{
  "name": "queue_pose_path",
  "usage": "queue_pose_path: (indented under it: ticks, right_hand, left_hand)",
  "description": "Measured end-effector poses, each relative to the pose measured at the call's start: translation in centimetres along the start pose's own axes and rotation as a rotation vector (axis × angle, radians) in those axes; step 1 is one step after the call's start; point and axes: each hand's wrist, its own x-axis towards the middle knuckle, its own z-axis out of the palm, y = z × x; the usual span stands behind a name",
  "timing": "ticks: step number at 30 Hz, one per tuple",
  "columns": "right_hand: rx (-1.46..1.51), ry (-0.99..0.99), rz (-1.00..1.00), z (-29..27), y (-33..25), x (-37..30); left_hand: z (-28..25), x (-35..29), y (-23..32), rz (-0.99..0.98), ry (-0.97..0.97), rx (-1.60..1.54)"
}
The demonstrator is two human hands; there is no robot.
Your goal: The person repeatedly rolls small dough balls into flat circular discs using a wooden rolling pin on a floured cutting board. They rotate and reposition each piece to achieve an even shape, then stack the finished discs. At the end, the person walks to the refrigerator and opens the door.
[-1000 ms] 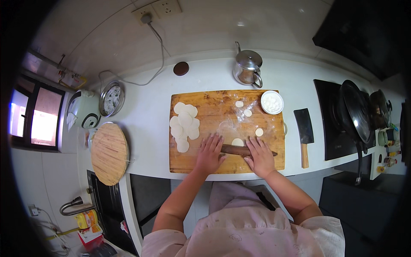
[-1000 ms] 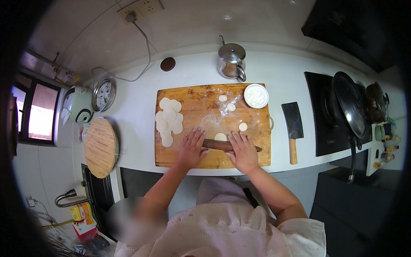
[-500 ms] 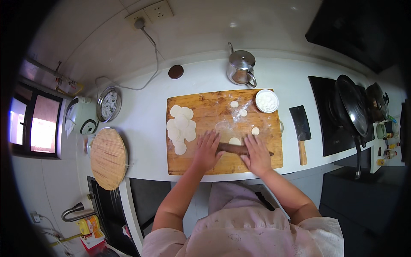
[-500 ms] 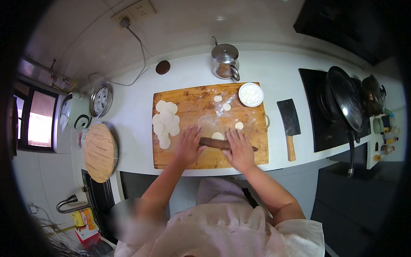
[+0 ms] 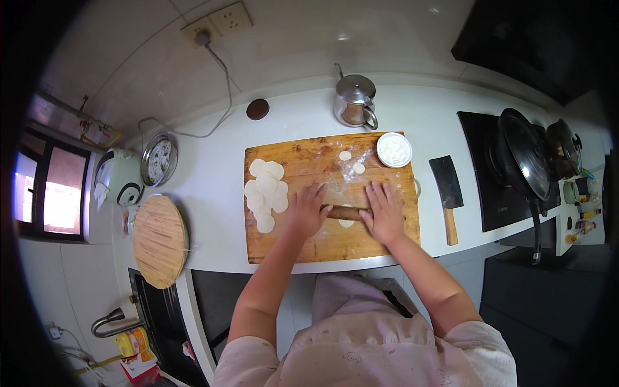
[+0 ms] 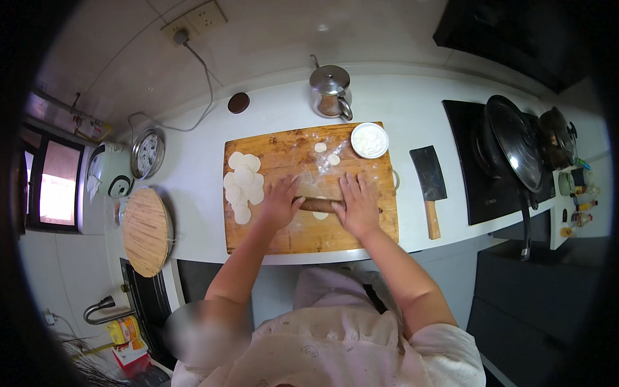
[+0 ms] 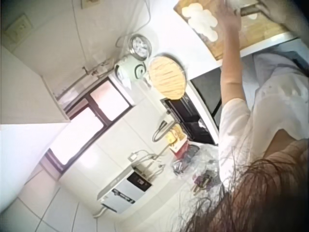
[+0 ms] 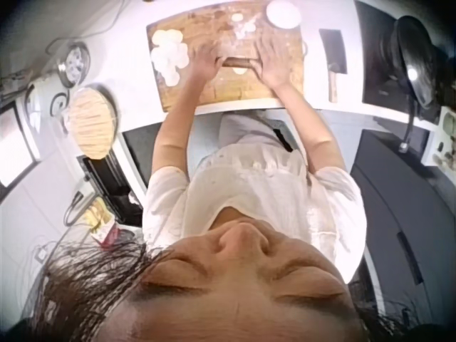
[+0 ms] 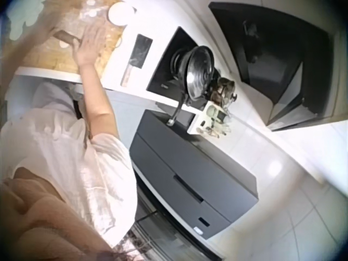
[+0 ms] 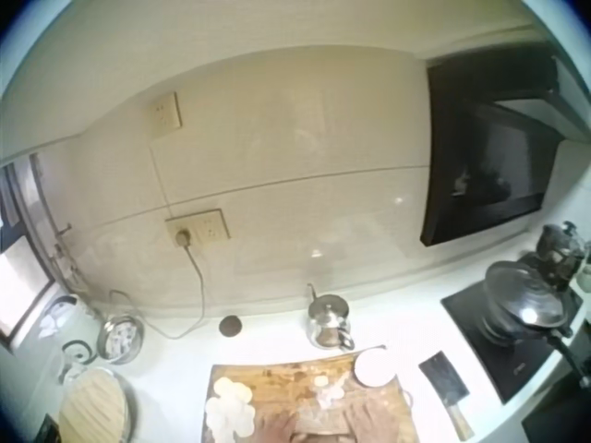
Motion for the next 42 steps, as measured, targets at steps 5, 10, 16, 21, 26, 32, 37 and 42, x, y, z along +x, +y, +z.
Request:
queue_pose_path:
  ticks: [5,10,16,21,26,32,37,42]
  right_hand:
    - [0.169,-0.037,-0.189,0.6,-0.9,-5.8]
    - [0.155,0.028,-0.244,1.3,-1.0,-6.8]
    - [0.173,-0.008,-0.274,0.1,-1.6,-7.3]
    - [0.229,-0.054,-0.236,-0.2,-2.9,-7.9]
    - [0.197,-0.132,-0.244,0.5,-3.4,-6.4]
    - [0.043,0.04,-0.262,1.1,-3.3,0.7]
    - [0.037,0.013,-0.122,2.3,-2.9,4.3]
    - [0.05,-0.162,-0.211,0.9,-3.5,-2.0]
  left_hand:
    - [0.3,-0.1,0.3,0.376,-0.181,-0.158]
    - [1.8,0.6,1.1,0.523,-0.207,-0.116]
    - [1.2,-3.7,0.2,0.365,-0.036,-0.045]
    - [1.7,-8.4,-0.5,0.114,0.046,-0.207]
    - [2.7,-10.0,-1.2,0.053,0.164,-0.105]
    - [3.3,-5.0,-1.7,-0.12,0.312,0.02]
    - [3.3,-1.7,-2.6,-0.188,0.377,-0.007]
    - [4.0,-7.9,-1.1,-0.104,0.309,-0.048]
